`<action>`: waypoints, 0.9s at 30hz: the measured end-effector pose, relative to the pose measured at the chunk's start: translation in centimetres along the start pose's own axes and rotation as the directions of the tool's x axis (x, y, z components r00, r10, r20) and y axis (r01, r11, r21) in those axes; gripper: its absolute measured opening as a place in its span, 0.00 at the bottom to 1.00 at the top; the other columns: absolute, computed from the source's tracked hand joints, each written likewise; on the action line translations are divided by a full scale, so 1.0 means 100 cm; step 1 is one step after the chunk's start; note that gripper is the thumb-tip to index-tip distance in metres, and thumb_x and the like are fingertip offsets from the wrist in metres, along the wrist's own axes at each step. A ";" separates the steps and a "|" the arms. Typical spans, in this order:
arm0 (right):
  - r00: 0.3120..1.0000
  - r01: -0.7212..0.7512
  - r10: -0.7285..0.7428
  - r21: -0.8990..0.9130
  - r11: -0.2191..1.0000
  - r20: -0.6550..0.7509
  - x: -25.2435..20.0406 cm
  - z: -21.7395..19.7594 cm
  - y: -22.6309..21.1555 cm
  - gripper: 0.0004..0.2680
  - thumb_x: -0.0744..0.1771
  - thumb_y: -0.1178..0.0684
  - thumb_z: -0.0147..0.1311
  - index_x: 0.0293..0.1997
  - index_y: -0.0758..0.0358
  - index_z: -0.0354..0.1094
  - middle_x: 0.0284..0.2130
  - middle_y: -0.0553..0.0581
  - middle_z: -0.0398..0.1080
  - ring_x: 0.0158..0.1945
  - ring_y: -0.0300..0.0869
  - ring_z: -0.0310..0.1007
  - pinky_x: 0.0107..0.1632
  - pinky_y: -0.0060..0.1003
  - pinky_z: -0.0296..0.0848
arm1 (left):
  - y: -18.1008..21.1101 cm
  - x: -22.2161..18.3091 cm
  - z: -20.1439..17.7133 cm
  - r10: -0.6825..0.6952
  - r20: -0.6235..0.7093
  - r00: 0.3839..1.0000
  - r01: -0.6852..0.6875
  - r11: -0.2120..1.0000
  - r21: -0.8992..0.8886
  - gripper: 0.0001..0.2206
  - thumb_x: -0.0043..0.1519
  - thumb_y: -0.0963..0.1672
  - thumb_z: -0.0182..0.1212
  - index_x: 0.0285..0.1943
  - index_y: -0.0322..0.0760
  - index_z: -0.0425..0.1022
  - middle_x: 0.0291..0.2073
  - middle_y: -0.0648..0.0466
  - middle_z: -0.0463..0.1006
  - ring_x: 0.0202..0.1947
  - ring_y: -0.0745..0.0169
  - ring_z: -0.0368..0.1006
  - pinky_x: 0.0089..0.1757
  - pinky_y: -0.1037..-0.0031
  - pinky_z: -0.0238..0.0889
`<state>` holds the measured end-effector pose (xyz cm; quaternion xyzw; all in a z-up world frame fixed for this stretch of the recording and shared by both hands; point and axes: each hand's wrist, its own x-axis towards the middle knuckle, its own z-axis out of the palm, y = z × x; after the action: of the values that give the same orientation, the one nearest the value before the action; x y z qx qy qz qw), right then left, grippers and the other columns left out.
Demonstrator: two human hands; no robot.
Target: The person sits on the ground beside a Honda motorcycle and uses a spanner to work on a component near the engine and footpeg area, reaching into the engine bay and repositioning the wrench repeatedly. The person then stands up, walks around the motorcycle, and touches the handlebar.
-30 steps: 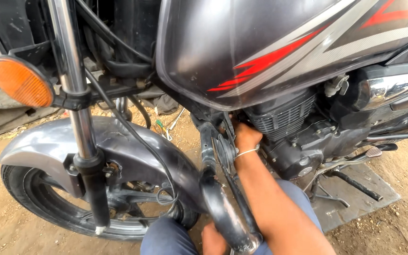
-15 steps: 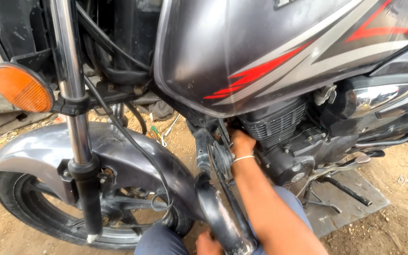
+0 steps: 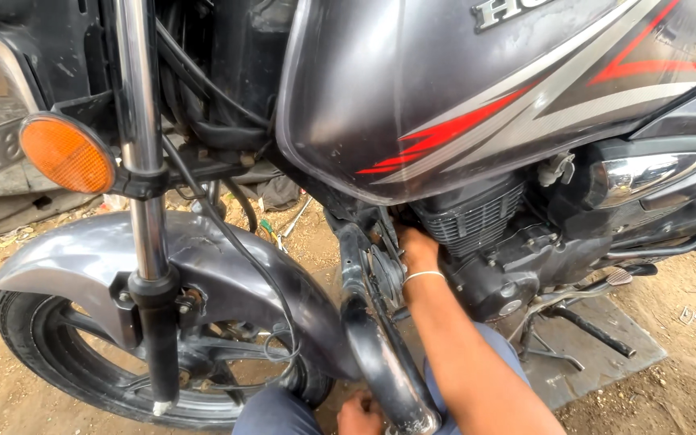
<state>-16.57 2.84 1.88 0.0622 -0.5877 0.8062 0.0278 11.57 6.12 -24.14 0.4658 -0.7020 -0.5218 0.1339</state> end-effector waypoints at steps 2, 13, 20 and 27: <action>1.000 -0.018 0.018 0.002 1.000 -0.020 0.003 -0.001 0.006 0.20 0.59 0.62 0.71 0.54 0.77 0.69 0.52 0.60 0.75 0.51 0.44 0.74 0.54 0.32 0.71 | 0.002 -0.002 -0.001 0.008 0.007 1.000 -0.008 1.000 -0.004 0.13 0.54 0.42 0.66 0.48 0.37 0.83 0.38 0.46 0.87 0.44 0.58 0.85 0.51 0.69 0.75; 0.988 0.007 0.018 -0.158 0.987 0.154 0.007 -0.011 0.009 0.22 0.64 0.48 0.67 0.62 0.70 0.68 0.61 0.54 0.71 0.62 0.41 0.67 0.65 0.30 0.59 | 0.021 -0.020 -0.018 0.032 0.057 0.998 -0.031 0.999 -0.018 0.13 0.55 0.41 0.66 0.49 0.37 0.83 0.41 0.46 0.86 0.45 0.58 0.85 0.50 0.70 0.75; 0.917 -0.384 0.391 -0.088 0.919 0.081 -0.033 -0.004 -0.049 0.20 0.62 0.56 0.65 0.57 0.80 0.69 0.56 0.67 0.75 0.56 0.49 0.76 0.57 0.37 0.71 | 0.021 -0.021 -0.019 0.066 0.068 0.995 -0.063 0.997 -0.051 0.13 0.55 0.41 0.65 0.48 0.36 0.83 0.40 0.46 0.87 0.45 0.58 0.85 0.49 0.71 0.75; 0.921 -0.378 0.375 0.003 0.926 0.107 -0.029 0.007 -0.049 0.18 0.63 0.55 0.64 0.55 0.79 0.69 0.52 0.66 0.76 0.50 0.49 0.76 0.53 0.37 0.73 | 0.028 -0.022 -0.024 0.079 0.067 0.995 -0.075 0.996 -0.056 0.12 0.55 0.40 0.65 0.48 0.36 0.83 0.40 0.46 0.87 0.43 0.58 0.86 0.48 0.71 0.75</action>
<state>-13.07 3.76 6.33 -0.0096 -0.5796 0.7992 -0.1591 12.90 6.44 -20.12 0.4164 -0.7095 -0.5506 0.1418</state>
